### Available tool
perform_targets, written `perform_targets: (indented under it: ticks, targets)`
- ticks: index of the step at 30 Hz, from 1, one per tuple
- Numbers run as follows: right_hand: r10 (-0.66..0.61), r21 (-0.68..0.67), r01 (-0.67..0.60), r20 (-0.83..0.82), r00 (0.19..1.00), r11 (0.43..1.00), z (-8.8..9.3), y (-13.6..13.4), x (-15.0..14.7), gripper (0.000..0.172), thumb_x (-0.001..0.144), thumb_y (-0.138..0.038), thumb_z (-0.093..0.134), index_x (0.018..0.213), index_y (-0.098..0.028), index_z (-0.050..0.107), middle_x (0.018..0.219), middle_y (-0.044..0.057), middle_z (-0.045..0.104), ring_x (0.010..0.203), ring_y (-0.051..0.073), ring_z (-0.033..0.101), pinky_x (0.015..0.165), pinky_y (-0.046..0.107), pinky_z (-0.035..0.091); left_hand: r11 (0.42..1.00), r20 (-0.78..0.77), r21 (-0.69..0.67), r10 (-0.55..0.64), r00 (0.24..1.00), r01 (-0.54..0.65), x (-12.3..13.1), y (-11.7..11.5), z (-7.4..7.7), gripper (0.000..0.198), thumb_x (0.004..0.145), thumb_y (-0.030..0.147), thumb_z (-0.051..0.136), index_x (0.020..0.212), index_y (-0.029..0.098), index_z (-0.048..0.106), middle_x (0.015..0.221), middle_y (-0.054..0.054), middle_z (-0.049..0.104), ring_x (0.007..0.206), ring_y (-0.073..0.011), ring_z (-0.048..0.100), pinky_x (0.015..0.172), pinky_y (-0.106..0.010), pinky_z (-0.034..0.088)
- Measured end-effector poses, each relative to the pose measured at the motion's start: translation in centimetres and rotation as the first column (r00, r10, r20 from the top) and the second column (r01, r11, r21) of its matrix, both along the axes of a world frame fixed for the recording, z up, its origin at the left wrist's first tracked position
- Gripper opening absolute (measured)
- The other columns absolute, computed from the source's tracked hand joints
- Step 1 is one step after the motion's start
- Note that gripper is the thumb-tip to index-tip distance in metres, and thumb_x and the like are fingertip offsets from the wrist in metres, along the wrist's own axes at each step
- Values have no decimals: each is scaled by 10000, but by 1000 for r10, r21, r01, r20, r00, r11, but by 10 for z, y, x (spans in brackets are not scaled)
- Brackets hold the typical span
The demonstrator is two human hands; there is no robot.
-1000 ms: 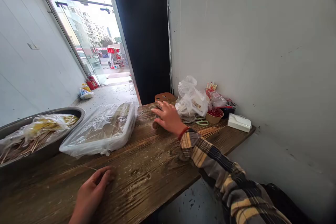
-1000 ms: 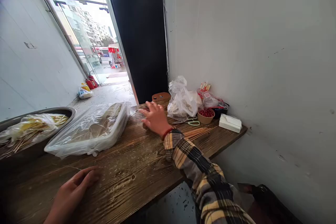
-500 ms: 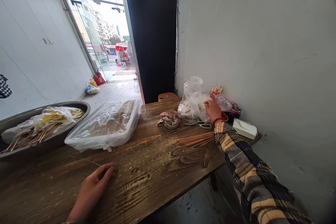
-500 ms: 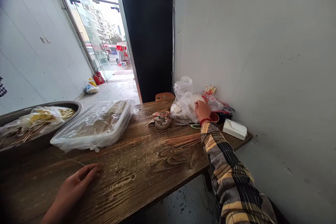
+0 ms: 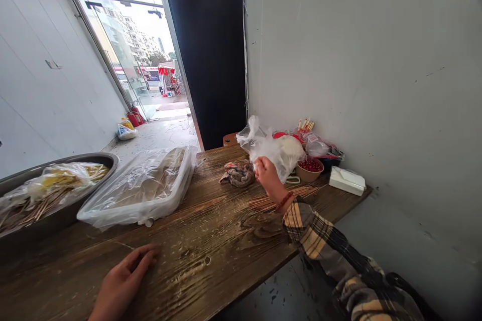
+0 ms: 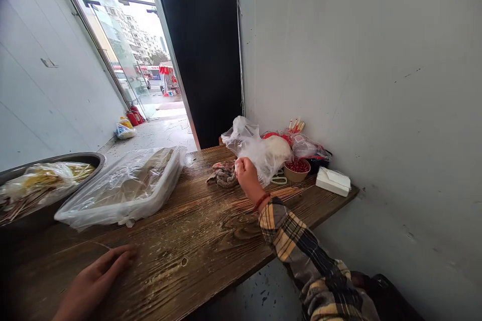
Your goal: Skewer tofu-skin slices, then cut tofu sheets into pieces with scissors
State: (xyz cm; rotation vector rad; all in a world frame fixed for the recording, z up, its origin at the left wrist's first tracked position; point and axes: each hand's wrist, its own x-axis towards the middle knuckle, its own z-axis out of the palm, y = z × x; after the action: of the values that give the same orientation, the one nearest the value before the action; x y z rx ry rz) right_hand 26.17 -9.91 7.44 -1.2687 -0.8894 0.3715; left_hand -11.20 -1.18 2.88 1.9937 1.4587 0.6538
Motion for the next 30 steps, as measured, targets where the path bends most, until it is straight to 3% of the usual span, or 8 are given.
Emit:
perform_targets:
  ticks: [5, 12, 16, 19, 22, 25, 27, 30]
  targets:
    - [6, 35, -3, -84, 996, 999, 11, -22, 5, 292, 739, -474, 623, 732, -216, 487, 495, -99, 429, 390, 68, 382, 351, 160, 283, 999, -6, -29, 12, 1000, -12, 1, -2, 0, 365, 613, 601, 598, 778, 296, 713, 910, 4, 762, 897, -275, 697, 797, -323, 531]
    - [-163, 234, 209, -198, 966, 950, 96, -53, 108, 274, 761, -377, 635, 665, -212, 439, 479, -120, 362, 369, 29, 300, 356, 142, 274, 998, 52, -60, 1, 999, 2, -2, 6, -14, 419, 594, 644, 610, 844, 332, 736, 938, 11, 758, 924, -287, 680, 840, -367, 505]
    - [-311, 216, 351, -199, 929, 911, 114, -63, 151, 285, 777, -333, 630, 608, -207, 437, 509, -86, 427, 395, 47, 364, 386, 181, 346, 1000, 73, -30, -7, 997, 9, -2, 5, -13, 405, 581, 644, 620, 810, 333, 742, 930, 11, 761, 909, -287, 683, 817, -360, 514]
    - [-555, 155, 539, 91, 827, 828, 115, -73, 161, 139, 792, -295, 602, 729, -179, 558, 638, -13, 569, 542, 115, 532, 519, 264, 480, 1000, 72, -21, -13, 997, 15, -1, 3, -9, 410, 581, 635, 621, 805, 314, 746, 912, 4, 764, 888, -279, 690, 799, -342, 523]
    - [-659, 327, 592, 544, 520, 737, 115, -79, 142, 192, 794, -243, 600, 962, -163, 649, 966, 92, 658, 928, 223, 608, 802, 411, 517, 1000, 49, -7, -9, 999, 10, 0, 2, -7, 428, 583, 641, 610, 806, 302, 746, 899, 1, 767, 870, -278, 694, 781, -337, 532]
    - [-513, 367, 369, 714, 477, 854, 108, -67, 103, 240, 896, -237, 486, 1050, -186, 662, 1074, 96, 660, 1047, 228, 590, 875, 408, 498, 1000, 5, -16, -7, 1000, 7, 0, 2, -5, 469, 603, 644, 583, 854, 284, 746, 927, -1, 766, 882, -260, 696, 761, -300, 531]
    - [-219, 154, 157, 735, 641, 976, 94, -47, 81, 273, 933, -240, 438, 1088, -197, 658, 964, 56, 701, 879, 174, 652, 774, 320, 529, 999, -36, -33, -14, 999, 12, -1, 1, -4, 507, 636, 635, 561, 926, 259, 739, 975, -8, 759, 911, -236, 692, 768, -263, 520]
    - [85, -223, 122, 736, 672, 967, 63, -13, 75, 277, 890, -209, 484, 1086, -210, 679, 961, 23, 728, 804, 139, 672, 732, 255, 527, 999, -60, -44, -34, 998, 31, -2, 0, -3, 543, 666, 624, 536, 985, 226, 721, 1027, -21, 747, 958, -219, 680, 819, -243, 503]
